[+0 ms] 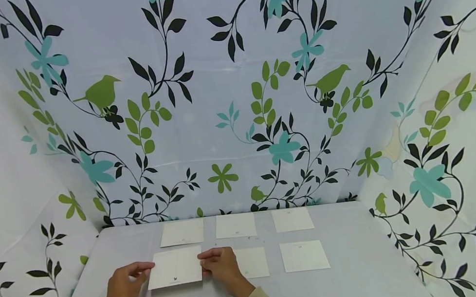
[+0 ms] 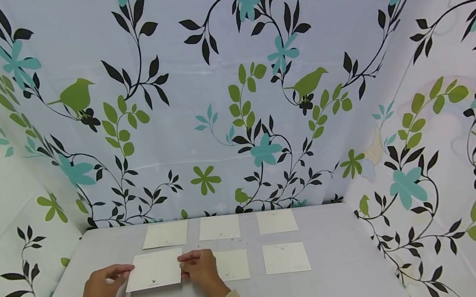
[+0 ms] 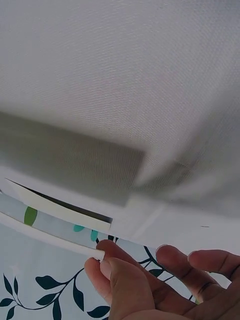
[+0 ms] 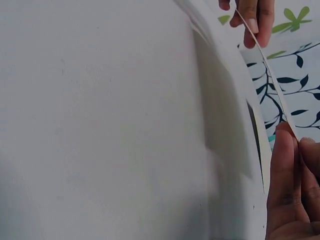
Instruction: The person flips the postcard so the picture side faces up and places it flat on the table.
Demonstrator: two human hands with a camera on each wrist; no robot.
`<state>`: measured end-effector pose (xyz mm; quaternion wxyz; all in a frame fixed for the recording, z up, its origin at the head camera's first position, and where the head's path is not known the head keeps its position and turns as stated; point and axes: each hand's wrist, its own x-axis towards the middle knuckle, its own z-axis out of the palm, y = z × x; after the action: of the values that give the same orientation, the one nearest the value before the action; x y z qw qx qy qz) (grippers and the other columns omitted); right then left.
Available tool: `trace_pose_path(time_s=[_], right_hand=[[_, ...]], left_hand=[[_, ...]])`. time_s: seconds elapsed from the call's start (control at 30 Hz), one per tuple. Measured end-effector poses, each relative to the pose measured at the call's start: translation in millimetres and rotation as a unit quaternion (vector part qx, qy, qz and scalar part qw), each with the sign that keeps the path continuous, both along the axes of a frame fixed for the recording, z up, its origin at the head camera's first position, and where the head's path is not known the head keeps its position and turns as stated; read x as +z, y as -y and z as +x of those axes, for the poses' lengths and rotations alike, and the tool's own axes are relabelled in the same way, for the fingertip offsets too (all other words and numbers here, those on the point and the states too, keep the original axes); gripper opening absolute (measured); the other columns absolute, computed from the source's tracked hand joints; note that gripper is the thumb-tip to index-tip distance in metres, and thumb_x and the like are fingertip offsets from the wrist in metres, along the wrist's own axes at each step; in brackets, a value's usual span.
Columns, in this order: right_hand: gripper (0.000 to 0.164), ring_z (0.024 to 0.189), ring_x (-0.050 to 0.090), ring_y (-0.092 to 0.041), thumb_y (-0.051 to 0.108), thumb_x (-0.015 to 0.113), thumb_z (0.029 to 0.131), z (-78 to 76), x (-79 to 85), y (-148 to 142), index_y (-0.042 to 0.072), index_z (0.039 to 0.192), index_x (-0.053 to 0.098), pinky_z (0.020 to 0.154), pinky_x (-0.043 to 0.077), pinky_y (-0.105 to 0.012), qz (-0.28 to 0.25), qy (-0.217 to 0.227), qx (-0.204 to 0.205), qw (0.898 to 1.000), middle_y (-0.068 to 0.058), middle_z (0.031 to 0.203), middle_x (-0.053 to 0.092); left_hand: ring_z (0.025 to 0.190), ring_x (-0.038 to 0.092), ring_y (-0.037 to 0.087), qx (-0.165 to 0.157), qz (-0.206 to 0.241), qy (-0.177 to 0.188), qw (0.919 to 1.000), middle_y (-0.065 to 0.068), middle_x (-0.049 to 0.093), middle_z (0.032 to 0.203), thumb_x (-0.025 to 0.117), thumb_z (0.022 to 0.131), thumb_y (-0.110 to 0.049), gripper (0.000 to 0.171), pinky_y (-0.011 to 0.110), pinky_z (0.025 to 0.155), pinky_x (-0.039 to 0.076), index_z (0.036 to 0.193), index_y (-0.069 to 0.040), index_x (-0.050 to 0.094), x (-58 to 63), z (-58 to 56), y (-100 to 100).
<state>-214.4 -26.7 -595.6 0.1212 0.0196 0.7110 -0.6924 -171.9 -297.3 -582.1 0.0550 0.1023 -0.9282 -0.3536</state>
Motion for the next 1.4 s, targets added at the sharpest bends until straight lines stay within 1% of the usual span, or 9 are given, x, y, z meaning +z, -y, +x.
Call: trace_pose_path(time_s=[0.13, 0.23, 0.4, 0.73, 0.87, 1.03, 1.13, 1.27, 1.4], right_hand=[[0.019, 0.074, 0.073, -0.010, -0.008, 0.073, 0.092, -2.0, -1.0, -3.1, 0.007, 0.099, 0.083, 0.068, 0.063, -0.029, -0.011, -0.002, 0.015, 1.000, -0.004, 0.084, 0.079], [0.021, 0.074, 0.074, -0.011, -0.009, 0.072, 0.091, -2.7, -1.7, -5.1, 0.007, 0.099, 0.083, 0.068, 0.064, -0.030, -0.017, -0.004, 0.024, 1.000, -0.004, 0.082, 0.078], [0.019, 0.074, 0.075, -0.013, -0.008, 0.073, 0.092, -2.1, 1.9, -9.3, 0.007, 0.100, 0.083, 0.070, 0.065, -0.033, -0.025, -0.007, 0.031, 0.999, -0.005, 0.084, 0.079], [0.015, 0.074, 0.075, -0.011, -0.003, 0.075, 0.093, -1.1, 3.4, -16.3, 0.007, 0.101, 0.083, 0.071, 0.064, -0.030, -0.045, -0.015, 0.044, 0.998, -0.005, 0.085, 0.080], [0.013, 0.074, 0.075, -0.011, -0.001, 0.076, 0.093, -1.2, 3.7, -16.7, 0.006, 0.102, 0.083, 0.071, 0.064, -0.030, -0.037, -0.017, 0.041, 0.998, -0.006, 0.086, 0.080], [0.013, 0.077, 0.078, -0.014, 0.000, 0.076, 0.094, 0.0, 5.5, -18.2, 0.001, 0.106, 0.082, 0.072, 0.064, -0.030, -0.040, -0.020, 0.042, 0.998, -0.013, 0.092, 0.081], [0.014, 0.078, 0.078, -0.014, 0.001, 0.076, 0.094, 0.4, 5.5, -19.0, 0.000, 0.107, 0.081, 0.072, 0.064, -0.030, -0.040, -0.022, 0.041, 0.998, -0.017, 0.096, 0.081], [0.015, 0.078, 0.078, -0.014, 0.003, 0.077, 0.094, 0.6, 5.1, -19.8, -0.001, 0.108, 0.081, 0.072, 0.064, -0.029, -0.045, -0.022, 0.039, 0.998, -0.018, 0.100, 0.081], [0.013, 0.078, 0.077, -0.013, 0.004, 0.077, 0.095, 0.4, 4.1, -19.5, 0.002, 0.107, 0.081, 0.072, 0.064, -0.028, -0.040, -0.023, 0.035, 0.998, -0.011, 0.098, 0.082]], left_hand=[[0.101, 0.066, 0.027, 0.001, 0.004, -0.003, 1.0000, 0.013, 0.079, 0.121, 0.074, 0.097, -0.007, 0.020, 0.034, 0.077, 0.046, 0.113, -0.014, 0.082, 4.4, -0.3, -0.4], [0.100, 0.066, 0.027, 0.005, 0.006, -0.009, 0.9999, 0.012, 0.080, 0.117, 0.075, 0.096, -0.006, 0.021, 0.033, 0.077, 0.045, 0.113, -0.014, 0.083, 7.2, -0.5, -0.8], [0.100, 0.066, 0.027, 0.009, 0.008, -0.018, 0.9998, 0.010, 0.081, 0.110, 0.076, 0.094, -0.004, 0.021, 0.033, 0.075, 0.044, 0.112, -0.013, 0.083, 9.9, -1.1, -2.0], [0.098, 0.068, 0.028, 0.020, 0.002, -0.038, 0.9991, 0.010, 0.082, 0.104, 0.079, 0.092, -0.005, 0.019, 0.032, 0.074, 0.045, 0.110, -0.011, 0.084, 13.3, -0.2, -6.8], [0.099, 0.069, 0.029, 0.022, -0.001, -0.045, 0.9987, 0.010, 0.082, 0.104, 0.078, 0.092, -0.002, 0.020, 0.035, 0.077, 0.047, 0.108, -0.012, 0.085, 14.8, 1.2, -9.4], [0.100, 0.068, 0.030, 0.022, 0.001, -0.046, 0.9987, 0.010, 0.082, 0.105, 0.079, 0.090, 0.000, 0.022, 0.042, 0.081, 0.047, 0.108, -0.013, 0.085, 15.7, 1.4, -10.6], [0.099, 0.068, 0.029, 0.018, -0.003, -0.048, 0.9987, 0.008, 0.082, 0.102, 0.080, 0.090, -0.002, 0.022, 0.041, 0.081, 0.047, 0.108, -0.014, 0.084, 15.2, 0.9, -10.8], [0.098, 0.068, 0.026, 0.016, -0.004, -0.046, 0.9988, 0.003, 0.081, 0.097, 0.080, 0.093, -0.009, 0.017, 0.036, 0.079, 0.046, 0.108, -0.016, 0.084, 14.3, 0.4, -11.5], [0.095, 0.067, 0.021, 0.013, 0.002, -0.046, 0.9988, 0.000, 0.082, 0.095, 0.079, 0.095, -0.015, 0.013, 0.033, 0.079, 0.046, 0.107, -0.016, 0.084, 14.1, 0.3, -12.5]])
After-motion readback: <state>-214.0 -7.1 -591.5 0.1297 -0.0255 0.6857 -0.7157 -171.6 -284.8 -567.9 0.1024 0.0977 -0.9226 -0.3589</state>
